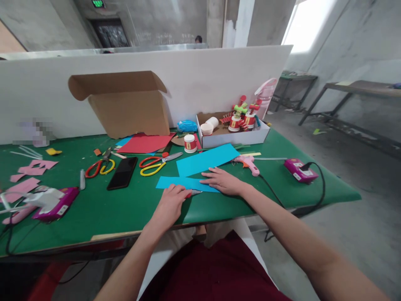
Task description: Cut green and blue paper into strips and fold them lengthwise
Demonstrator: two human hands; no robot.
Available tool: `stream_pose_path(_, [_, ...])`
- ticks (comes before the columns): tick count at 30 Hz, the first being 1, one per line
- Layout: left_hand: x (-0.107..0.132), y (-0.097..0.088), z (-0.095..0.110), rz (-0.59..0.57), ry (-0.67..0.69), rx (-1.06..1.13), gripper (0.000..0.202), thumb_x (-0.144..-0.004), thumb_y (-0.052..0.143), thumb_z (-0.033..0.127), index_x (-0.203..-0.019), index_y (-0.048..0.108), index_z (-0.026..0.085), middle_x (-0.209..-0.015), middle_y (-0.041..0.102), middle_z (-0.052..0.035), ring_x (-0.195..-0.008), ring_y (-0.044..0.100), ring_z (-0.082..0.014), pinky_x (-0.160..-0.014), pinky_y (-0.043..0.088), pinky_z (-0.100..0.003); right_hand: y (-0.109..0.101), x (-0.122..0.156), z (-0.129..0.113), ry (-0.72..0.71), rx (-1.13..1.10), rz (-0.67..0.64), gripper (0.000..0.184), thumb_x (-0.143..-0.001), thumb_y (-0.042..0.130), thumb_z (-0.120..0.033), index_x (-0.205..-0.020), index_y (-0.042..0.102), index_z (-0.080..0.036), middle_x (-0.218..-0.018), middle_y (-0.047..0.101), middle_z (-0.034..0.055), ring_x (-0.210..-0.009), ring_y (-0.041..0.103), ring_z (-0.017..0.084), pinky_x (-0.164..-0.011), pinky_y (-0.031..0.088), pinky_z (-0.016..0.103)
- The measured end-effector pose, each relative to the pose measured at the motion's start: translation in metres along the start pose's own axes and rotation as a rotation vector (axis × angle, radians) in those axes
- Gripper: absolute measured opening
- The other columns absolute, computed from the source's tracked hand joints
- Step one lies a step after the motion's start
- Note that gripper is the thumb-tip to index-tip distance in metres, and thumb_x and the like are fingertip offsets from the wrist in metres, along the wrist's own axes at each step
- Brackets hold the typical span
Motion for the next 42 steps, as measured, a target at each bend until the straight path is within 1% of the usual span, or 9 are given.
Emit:
stream_pose_path(4, [-0.001, -0.001, 0.005, -0.014, 0.0, 0.012, 0.039, -0.09, 0.038, 0.009, -0.113, 0.067, 0.023, -0.103, 0.064, -0.0088, -0.09, 0.05, -0.0215, -0.083, 0.042, -0.037, 0.0, 0.0, 0.001, -0.005, -0.003, -0.001, 0.043, -0.101, 0.033, -0.033, -0.14, 0.048, -0.033, -0.153, 0.038, -0.0008, -0.146, 0.02, 0.025, -0.118, 0.015, 0.05])
stream_pose_path(9, [-0.003, 0.0, 0.01, -0.031, -0.012, 0.01, 0.04, -0.09, 0.038, 0.008, -0.116, 0.065, 0.022, -0.103, 0.064, -0.0088, -0.091, 0.05, -0.0223, -0.084, 0.042, -0.038, 0.0, -0.001, -0.001, 0.003, -0.009, -0.005, 0.043, -0.101, 0.032, -0.035, -0.14, 0.049, -0.03, -0.152, 0.039, 0.0019, -0.145, 0.022, 0.027, -0.118, 0.016, 0.052])
stream_pose_path(14, [-0.003, 0.003, 0.013, -0.007, 0.012, 0.012, 0.04, -0.089, 0.038, 0.008, -0.113, 0.067, 0.023, -0.104, 0.064, -0.0085, -0.09, 0.05, -0.0212, -0.085, 0.042, -0.038, 0.001, -0.001, 0.0, 0.001, -0.015, 0.006, 0.042, -0.1, 0.034, -0.032, -0.14, 0.049, -0.033, -0.152, 0.04, -0.0004, -0.145, 0.021, 0.025, -0.118, 0.015, 0.05])
stream_pose_path(17, [-0.002, 0.004, 0.012, -0.008, 0.006, 0.014, 0.041, -0.088, 0.039, 0.008, -0.114, 0.066, 0.023, -0.104, 0.064, -0.0083, -0.091, 0.05, -0.0212, -0.083, 0.042, -0.037, -0.002, -0.001, 0.003, -0.013, -0.035, -0.003, 0.042, -0.1, 0.034, -0.033, -0.139, 0.051, -0.031, -0.152, 0.04, 0.0009, -0.145, 0.022, 0.025, -0.119, 0.015, 0.05])
stream_pose_path(20, [-0.001, 0.004, 0.012, -0.005, 0.001, 0.016, 0.041, -0.088, 0.039, 0.007, -0.115, 0.065, 0.023, -0.104, 0.064, -0.008, -0.091, 0.05, -0.0212, -0.081, 0.041, -0.036, -0.007, -0.001, 0.007, -0.034, -0.064, -0.023, 0.042, -0.101, 0.033, -0.033, -0.136, 0.054, -0.029, -0.15, 0.043, 0.002, -0.144, 0.026, 0.023, -0.119, 0.018, 0.048])
stream_pose_path(24, [-0.001, 0.004, 0.014, -0.004, -0.016, -0.006, 0.041, -0.089, 0.039, 0.007, -0.116, 0.065, 0.025, -0.104, 0.064, -0.0072, -0.09, 0.049, -0.0214, -0.077, 0.04, -0.034, -0.008, 0.001, 0.012, -0.014, -0.056, 0.008, 0.042, -0.1, 0.034, -0.031, -0.136, 0.055, -0.027, -0.15, 0.044, 0.0032, -0.144, 0.026, 0.023, -0.119, 0.02, 0.047])
stream_pose_path(29, [-0.005, 0.008, 0.023, -0.024, -0.028, -0.026, 0.042, -0.089, 0.038, 0.006, -0.117, 0.064, 0.023, -0.107, 0.063, -0.0079, -0.093, 0.049, -0.0223, -0.08, 0.039, -0.036, -0.001, 0.003, 0.014, -0.012, -0.026, 0.036, 0.041, -0.098, 0.038, -0.025, -0.136, 0.055, -0.028, -0.15, 0.043, 0.0024, -0.144, 0.026, 0.023, -0.118, 0.022, 0.047])
stream_pose_path(33, [-0.006, 0.009, 0.028, -0.037, -0.023, -0.026, 0.042, -0.089, 0.037, 0.005, -0.117, 0.064, 0.023, -0.107, 0.064, -0.0072, -0.094, 0.049, -0.0229, -0.079, 0.039, -0.036, -0.001, 0.003, 0.013, -0.018, -0.012, 0.029, 0.041, -0.099, 0.037, -0.026, -0.136, 0.054, -0.026, -0.15, 0.043, 0.0041, -0.144, 0.026, 0.023, -0.118, 0.022, 0.048])
stream_pose_path(42, [-0.011, 0.006, 0.037, -0.082, -0.031, 0.023, 0.039, -0.09, 0.038, 0.007, -0.115, 0.064, 0.022, -0.108, 0.063, -0.0076, -0.096, 0.05, -0.0228, -0.087, 0.04, -0.037, -0.001, 0.002, 0.014, -0.024, -0.004, 0.037, 0.042, -0.098, 0.037, -0.024, -0.136, 0.055, -0.025, -0.149, 0.044, 0.0048, -0.143, 0.028, 0.025, -0.117, 0.024, 0.049])
Point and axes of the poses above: each hand's wrist, its own x-axis away from the middle knuckle, its own y-axis out of the palm, z = x × y, the point moved 2 cm from there along -x, towards the middle knuckle
